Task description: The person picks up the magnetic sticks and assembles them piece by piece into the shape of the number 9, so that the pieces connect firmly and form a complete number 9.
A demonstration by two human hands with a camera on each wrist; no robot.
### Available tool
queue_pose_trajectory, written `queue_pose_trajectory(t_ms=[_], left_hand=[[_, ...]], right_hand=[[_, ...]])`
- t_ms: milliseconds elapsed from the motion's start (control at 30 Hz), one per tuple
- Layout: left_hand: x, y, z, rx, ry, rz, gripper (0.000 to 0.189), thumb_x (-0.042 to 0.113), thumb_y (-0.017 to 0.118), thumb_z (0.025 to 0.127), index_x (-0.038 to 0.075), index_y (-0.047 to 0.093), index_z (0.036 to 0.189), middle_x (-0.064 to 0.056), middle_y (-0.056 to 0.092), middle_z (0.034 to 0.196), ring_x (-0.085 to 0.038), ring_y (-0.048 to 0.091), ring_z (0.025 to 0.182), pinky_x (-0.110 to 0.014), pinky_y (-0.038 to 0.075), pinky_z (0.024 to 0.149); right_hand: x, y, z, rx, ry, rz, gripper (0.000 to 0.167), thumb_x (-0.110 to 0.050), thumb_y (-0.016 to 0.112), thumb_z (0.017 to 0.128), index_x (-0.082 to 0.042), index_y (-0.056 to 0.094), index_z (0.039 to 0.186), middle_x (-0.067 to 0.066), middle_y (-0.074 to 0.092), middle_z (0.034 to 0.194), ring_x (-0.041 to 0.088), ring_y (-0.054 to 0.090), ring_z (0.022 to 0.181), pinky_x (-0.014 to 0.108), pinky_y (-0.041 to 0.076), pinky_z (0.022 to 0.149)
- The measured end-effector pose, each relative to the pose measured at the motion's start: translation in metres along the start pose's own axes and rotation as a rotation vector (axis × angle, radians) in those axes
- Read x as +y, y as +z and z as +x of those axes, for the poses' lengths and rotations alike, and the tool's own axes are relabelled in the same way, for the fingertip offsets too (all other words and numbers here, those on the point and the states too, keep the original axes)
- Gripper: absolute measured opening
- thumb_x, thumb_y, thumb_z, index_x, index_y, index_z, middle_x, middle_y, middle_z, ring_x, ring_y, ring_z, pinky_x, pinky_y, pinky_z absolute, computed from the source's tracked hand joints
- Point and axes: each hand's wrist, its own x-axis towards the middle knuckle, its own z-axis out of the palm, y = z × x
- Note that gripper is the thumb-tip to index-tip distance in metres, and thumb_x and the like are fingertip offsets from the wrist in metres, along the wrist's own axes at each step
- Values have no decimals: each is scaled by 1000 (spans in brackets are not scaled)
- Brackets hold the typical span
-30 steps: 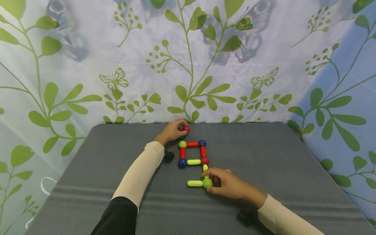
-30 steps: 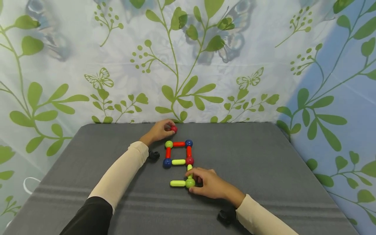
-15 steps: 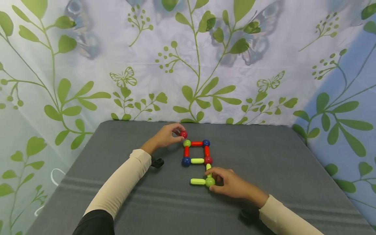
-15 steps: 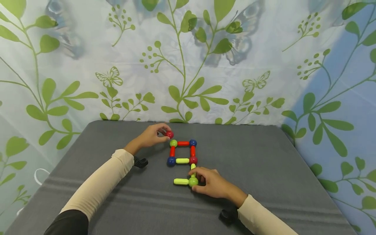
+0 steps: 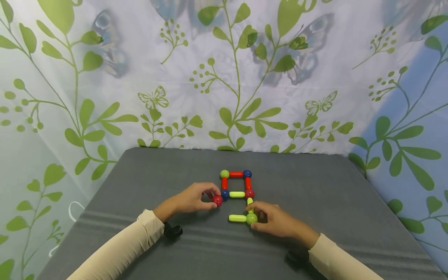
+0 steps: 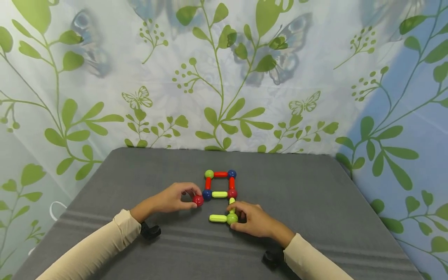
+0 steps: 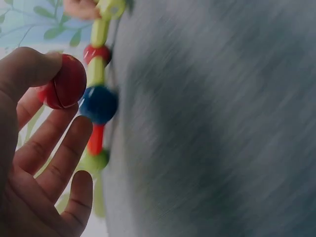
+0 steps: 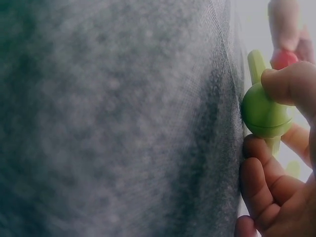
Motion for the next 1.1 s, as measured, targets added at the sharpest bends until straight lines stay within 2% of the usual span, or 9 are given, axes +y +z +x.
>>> queue_pose_trajectory(t_ms=[167,333,633,1100], left_hand=[[-1,21,-7,-51,-24,-41,27,16,77,92,20,64,115,12,64,105,-12,64,96,-32,52,86],[2,31,-9,-81,-26,-103,26,16,77,91,17,64,114,10,67,104,-7,63,96,-31,51,88],[5,37,-8,-78,-40,-147,28,12,80,88,17,65,111,10,68,103,-7,64,96,-30,51,89],[8,36,-4,-104,-32,-121,28,16,82,87,20,64,108,13,67,100,-7,62,94,-30,50,88]], right_hand=[[3,2,-1,-7,15,7,40,-24,78,92,-17,62,128,-5,59,91,16,57,77,28,47,68],[4,3,-1,-6,21,15,40,-26,78,92,-18,61,128,-4,59,89,18,57,75,27,47,67],[3,2,-1,-5,28,34,41,-26,78,92,-19,61,128,-3,59,90,15,56,75,27,46,66],[5,2,0,3,16,17,42,-24,78,92,-17,61,129,-5,59,90,12,55,74,27,47,66]])
